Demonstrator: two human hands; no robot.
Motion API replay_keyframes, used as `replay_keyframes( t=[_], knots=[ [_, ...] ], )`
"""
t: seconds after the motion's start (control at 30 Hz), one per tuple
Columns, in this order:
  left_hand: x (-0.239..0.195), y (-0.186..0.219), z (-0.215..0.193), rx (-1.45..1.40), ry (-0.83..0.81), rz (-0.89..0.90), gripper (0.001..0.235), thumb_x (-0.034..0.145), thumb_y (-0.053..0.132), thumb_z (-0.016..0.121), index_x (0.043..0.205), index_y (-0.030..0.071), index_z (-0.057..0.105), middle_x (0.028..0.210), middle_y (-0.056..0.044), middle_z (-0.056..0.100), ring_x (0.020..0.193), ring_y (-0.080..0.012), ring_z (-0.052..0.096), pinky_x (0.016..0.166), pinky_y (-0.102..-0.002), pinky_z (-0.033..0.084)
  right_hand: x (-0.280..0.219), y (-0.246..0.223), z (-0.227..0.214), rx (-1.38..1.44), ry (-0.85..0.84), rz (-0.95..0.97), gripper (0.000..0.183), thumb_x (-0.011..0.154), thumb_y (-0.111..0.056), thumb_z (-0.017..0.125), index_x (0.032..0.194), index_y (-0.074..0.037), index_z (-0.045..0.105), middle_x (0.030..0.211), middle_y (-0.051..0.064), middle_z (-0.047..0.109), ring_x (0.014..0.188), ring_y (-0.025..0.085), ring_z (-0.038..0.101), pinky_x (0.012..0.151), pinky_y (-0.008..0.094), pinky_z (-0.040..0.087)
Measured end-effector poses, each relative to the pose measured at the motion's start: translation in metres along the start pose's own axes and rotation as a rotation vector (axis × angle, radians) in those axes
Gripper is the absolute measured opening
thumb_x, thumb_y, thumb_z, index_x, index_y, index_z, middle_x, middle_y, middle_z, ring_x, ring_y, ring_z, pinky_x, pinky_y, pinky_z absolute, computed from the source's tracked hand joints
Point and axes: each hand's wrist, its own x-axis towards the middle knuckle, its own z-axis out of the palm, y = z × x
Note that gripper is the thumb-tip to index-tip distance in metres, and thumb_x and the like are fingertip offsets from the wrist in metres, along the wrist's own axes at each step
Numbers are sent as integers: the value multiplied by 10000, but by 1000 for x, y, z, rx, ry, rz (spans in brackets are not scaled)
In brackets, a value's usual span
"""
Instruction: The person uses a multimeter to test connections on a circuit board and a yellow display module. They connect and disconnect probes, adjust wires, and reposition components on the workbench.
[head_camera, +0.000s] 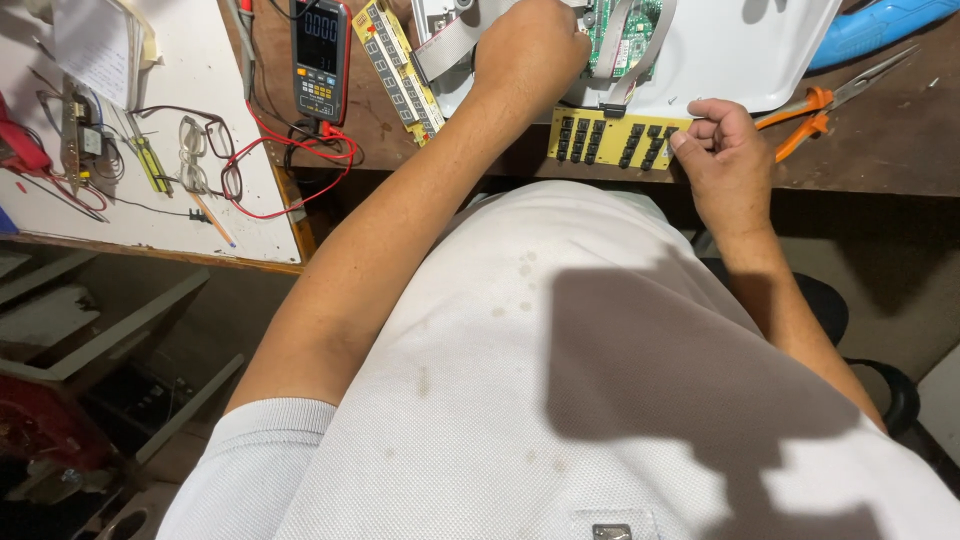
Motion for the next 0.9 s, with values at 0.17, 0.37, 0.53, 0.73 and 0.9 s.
replay_keyframes(
  t=[0.17,0.37,0.53,0.73,0.9],
  knots=[
    [6,7,3,77,-13,-20,194,838,126,612,682,197,520,680,18,559,645,-277,509,552,-472,328,0,-2,0,-22,8,0,302,1217,-30,844,1499,-62,741,1102,2,731,999,112,676,992,301,629],
    [11,9,7,90,-17,-32,197,826,86,634,696,219,571,692,40,599,654,-251,566,553,-439,404,1,4,0,-19,6,-20,302,1222,-36,841,1506,-52,738,1110,11,732,995,115,679,984,300,626],
    [12,11,3,103,-57,-40,221,834,79,626,694,238,562,695,62,577,662,-237,537,572,-428,379,-1,-3,0,-34,5,-12,303,1223,-21,839,1506,-45,735,1115,19,731,1004,121,680,988,300,636],
    [5,8,-7,73,-107,-51,230,916,169,626,715,209,520,719,37,534,664,-235,477,571,-426,342,0,-4,0,-29,5,-12,287,1223,-25,842,1494,-54,752,1121,13,728,1025,124,683,1009,303,636],
    [-18,2,-39,68,-151,-20,512,1116,575,749,818,173,640,824,-17,705,790,-295,681,660,-499,498,1,-2,-1,-12,0,-14,293,1205,-31,835,1491,-57,775,1125,3,721,1030,108,669,1015,280,627]
  ],
)
